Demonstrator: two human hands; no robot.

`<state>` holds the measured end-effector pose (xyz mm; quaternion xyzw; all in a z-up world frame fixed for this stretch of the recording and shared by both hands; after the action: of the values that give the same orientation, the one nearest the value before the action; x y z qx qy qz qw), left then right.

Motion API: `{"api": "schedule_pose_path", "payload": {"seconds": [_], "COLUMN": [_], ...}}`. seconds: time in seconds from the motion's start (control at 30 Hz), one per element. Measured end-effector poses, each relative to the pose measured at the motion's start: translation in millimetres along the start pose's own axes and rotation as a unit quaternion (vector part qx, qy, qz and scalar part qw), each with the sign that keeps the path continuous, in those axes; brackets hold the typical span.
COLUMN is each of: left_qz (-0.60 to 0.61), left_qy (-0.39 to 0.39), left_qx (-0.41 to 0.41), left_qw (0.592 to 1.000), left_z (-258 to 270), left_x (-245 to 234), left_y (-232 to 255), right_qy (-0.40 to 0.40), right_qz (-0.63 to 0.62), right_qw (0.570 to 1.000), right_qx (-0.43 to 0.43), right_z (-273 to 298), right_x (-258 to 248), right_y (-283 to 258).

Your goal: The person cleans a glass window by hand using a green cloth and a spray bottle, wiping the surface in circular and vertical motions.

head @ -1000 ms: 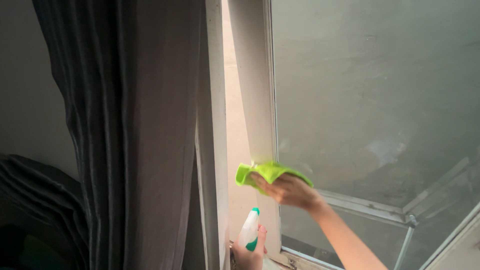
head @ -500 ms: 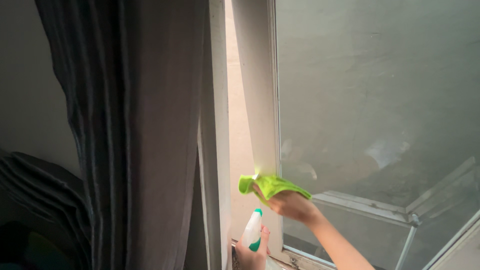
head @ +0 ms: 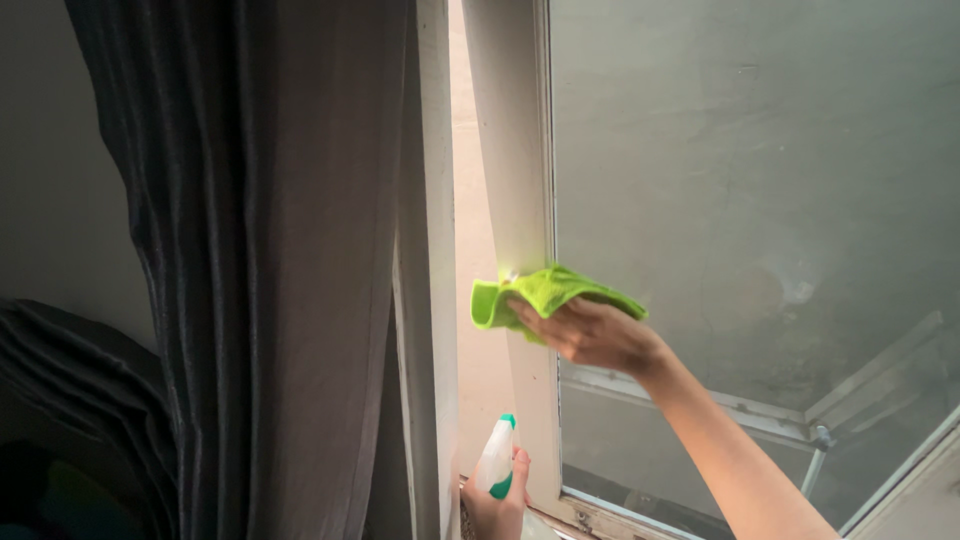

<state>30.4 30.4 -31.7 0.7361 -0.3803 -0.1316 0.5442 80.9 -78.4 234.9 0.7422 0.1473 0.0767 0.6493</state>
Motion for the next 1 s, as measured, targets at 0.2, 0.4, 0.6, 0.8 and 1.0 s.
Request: {"api": "schedule_pose_path", "payload": {"seconds": [0.2, 0.4, 0.6, 0.8, 1.0], "left_qz": [-0.004, 0.011, 0.013, -0.001, -0.013], "left_qy": [-0.009, -0.026, -0.012, -0.014, -0.022], "left_qx": [-0.002, -0.027, -0.032, -0.034, -0.035], "left_qw": [1.000, 0.999, 0.999, 0.999, 0.999], "left_z": [6, 16, 18, 19, 17], "left_x": [5, 9, 5, 2, 2], "left_y": [-1, -8, -9, 1, 5], "right_qy": [0.127, -0.004, -0.036, -0.028, -0.034], "right_qz": [-0.135, -0.130, -0.038, 0.060, 0.064], "right_qw": [0.978, 0.990, 0.995, 0.985, 0.991], "right_qx": [0.093, 0.048, -0.090, -0.160, -0.112], "right_z": [8, 18, 18, 3, -10], "right_x": [14, 8, 7, -18, -19], "right_y": [-32, -93, -86, -26, 35]}}
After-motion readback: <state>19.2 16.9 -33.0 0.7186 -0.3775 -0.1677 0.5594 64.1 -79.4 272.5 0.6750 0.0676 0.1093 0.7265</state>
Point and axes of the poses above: each hand's wrist, its own z-axis away from the middle knuckle, its own x-axis out of the palm, y = z × x, the point moved 3 cm from there along -z, towards the middle knuckle, and after that the axes turned 13 degrees about -z, right-handed, at the moved point
